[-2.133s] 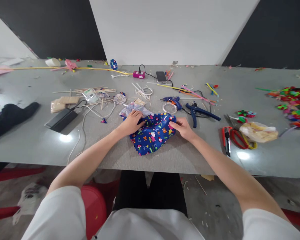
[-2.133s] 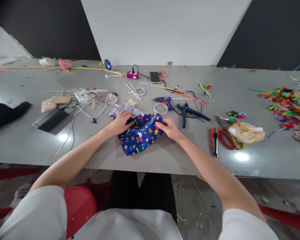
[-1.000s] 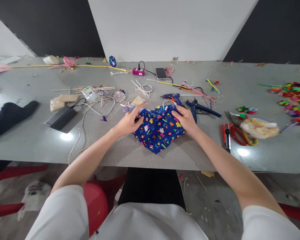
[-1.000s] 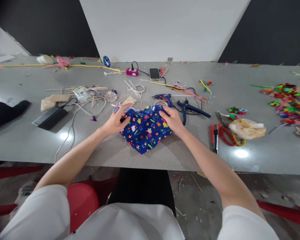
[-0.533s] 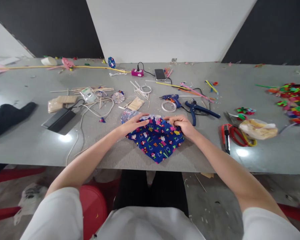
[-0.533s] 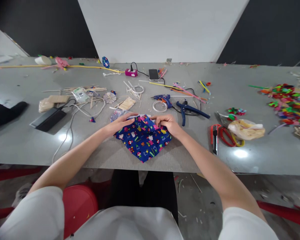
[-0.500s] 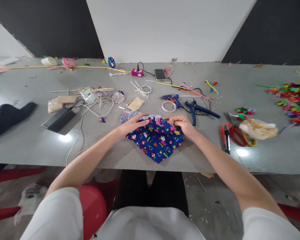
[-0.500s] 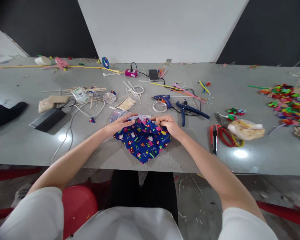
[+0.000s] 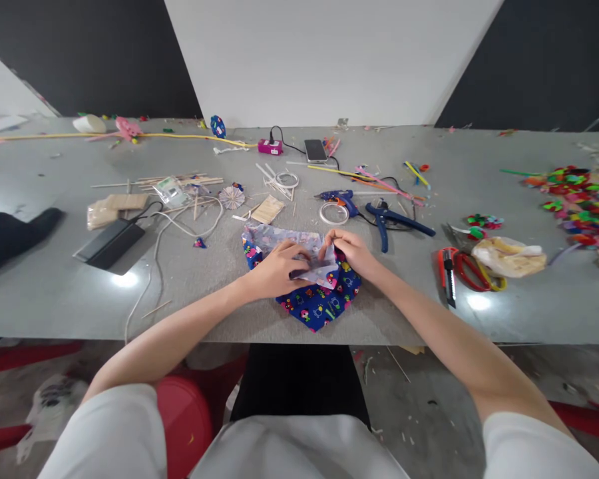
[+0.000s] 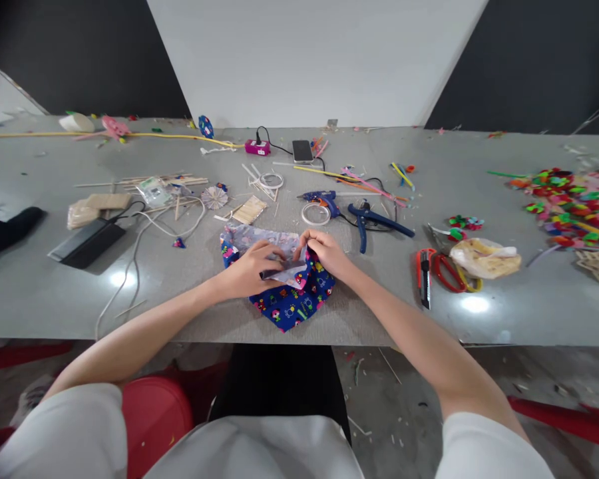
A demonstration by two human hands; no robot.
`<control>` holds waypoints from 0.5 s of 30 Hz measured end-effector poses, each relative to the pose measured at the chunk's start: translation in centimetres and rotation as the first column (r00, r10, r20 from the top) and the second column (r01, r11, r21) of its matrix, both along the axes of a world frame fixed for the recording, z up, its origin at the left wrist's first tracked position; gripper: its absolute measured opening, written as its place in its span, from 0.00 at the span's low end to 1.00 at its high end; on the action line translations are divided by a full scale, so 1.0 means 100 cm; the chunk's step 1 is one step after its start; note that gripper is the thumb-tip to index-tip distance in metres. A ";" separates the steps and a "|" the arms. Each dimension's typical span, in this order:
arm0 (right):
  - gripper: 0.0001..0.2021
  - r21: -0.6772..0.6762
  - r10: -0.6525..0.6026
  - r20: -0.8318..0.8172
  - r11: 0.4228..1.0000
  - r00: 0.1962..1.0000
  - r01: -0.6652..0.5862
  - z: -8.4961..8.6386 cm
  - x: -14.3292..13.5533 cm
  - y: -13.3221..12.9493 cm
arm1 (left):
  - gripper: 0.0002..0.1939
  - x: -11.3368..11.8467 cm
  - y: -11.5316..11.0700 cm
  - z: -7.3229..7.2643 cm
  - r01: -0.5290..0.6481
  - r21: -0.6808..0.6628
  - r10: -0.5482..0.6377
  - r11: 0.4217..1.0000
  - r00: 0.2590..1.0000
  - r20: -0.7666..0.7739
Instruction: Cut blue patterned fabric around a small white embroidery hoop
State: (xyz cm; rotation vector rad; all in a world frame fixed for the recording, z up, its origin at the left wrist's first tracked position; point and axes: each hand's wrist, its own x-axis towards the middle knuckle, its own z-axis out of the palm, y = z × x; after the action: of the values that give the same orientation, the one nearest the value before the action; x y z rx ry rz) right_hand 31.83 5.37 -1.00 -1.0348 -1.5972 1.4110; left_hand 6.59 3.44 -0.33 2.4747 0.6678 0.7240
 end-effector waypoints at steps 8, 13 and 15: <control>0.14 0.213 -0.363 0.219 0.923 0.905 0.319 -0.021 0.012 0.017 | 0.29 -0.005 0.011 -0.010 -0.309 -0.457 0.381 0.834 0.922 0.072; 0.15 0.254 -0.371 0.242 0.916 0.896 0.310 -0.027 0.017 0.023 | 0.29 -0.011 0.022 -0.013 -0.324 -0.609 0.494 0.724 0.860 0.130; 0.15 0.279 -0.378 0.242 0.909 0.894 0.309 -0.028 0.017 0.024 | 0.28 -0.012 0.026 -0.014 -0.306 -0.648 0.518 0.698 0.840 0.161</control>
State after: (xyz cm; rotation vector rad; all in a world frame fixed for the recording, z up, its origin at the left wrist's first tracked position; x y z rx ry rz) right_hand 33.51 7.75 -3.77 -1.3510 -1.6347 0.8362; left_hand 5.34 6.00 -1.72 1.5695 1.1449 0.8975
